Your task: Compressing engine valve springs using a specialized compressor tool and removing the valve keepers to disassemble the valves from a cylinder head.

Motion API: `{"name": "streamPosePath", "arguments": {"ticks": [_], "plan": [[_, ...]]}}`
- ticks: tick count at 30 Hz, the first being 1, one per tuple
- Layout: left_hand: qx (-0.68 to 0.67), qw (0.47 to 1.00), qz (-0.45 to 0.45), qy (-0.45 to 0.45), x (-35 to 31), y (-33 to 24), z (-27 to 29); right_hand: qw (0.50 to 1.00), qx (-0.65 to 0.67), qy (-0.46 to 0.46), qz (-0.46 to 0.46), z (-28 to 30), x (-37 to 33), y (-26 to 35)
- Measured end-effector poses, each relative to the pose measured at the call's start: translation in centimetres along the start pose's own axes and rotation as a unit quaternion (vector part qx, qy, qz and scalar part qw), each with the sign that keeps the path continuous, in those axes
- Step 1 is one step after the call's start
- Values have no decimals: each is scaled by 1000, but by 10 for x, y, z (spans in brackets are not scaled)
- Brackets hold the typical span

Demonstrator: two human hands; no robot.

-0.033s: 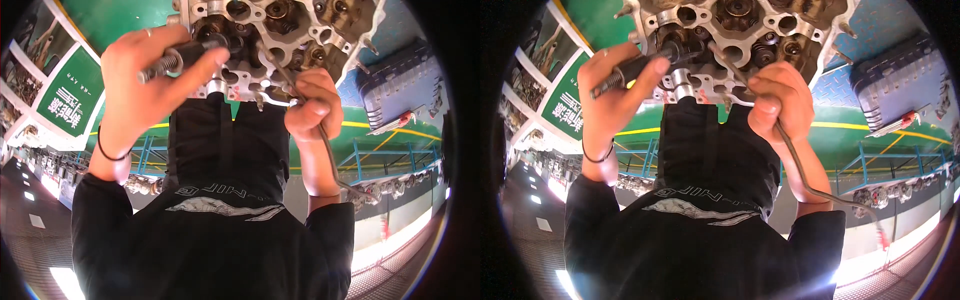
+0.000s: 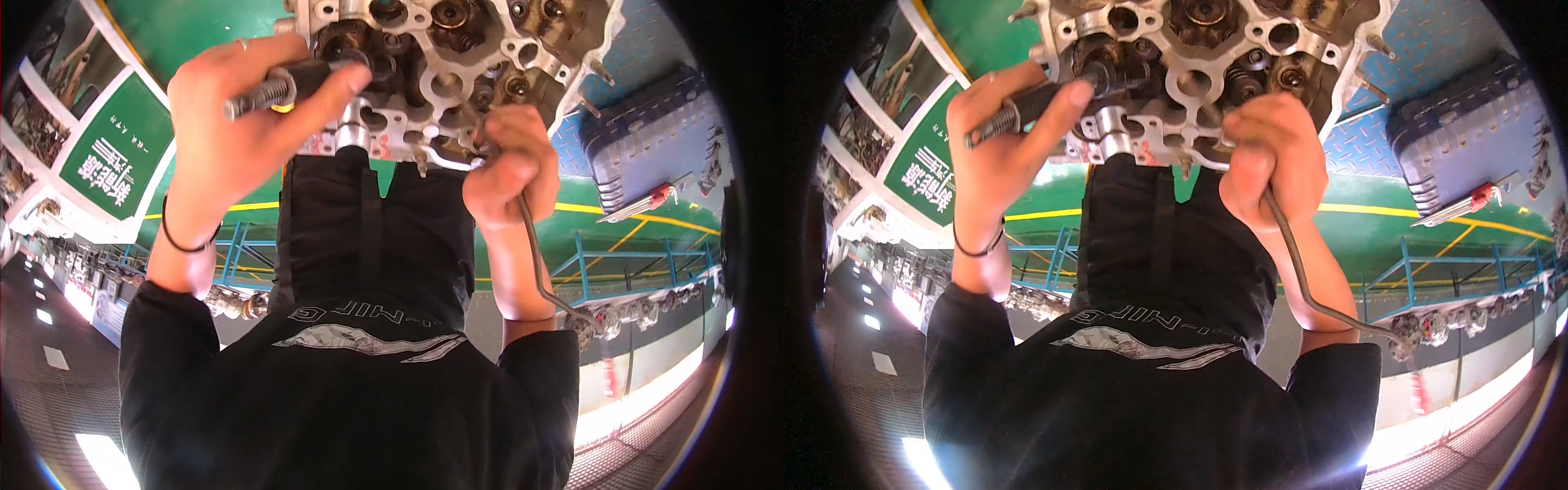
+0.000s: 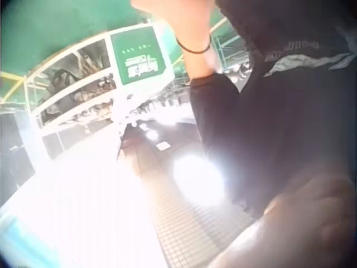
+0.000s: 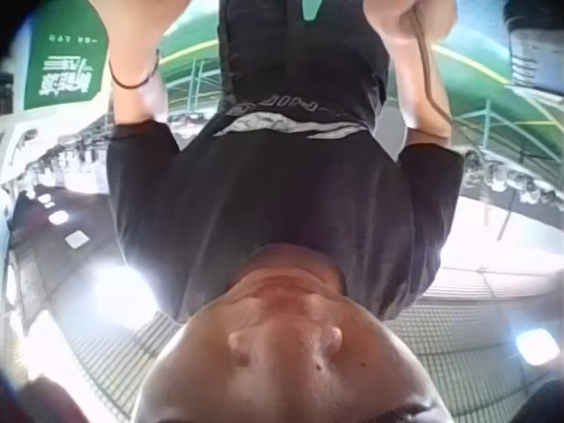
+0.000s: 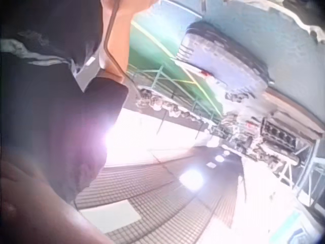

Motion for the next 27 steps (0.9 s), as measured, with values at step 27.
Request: {"name": "streamPosePath", "arguments": {"ticks": [27], "plan": [[74, 987, 115, -89, -34, -13, -17, 977, -209, -3, 44, -22, 9, 12]]}}
Point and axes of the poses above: each hand's wrist, its own x-axis towards the middle knuckle, its own z-axis out of the back of the hand, y = z × x, the point moved 4 cm from there along x, towards the middle knuckle, and after that the axes turned 3 degrees about -x, right-handed, at the moved point
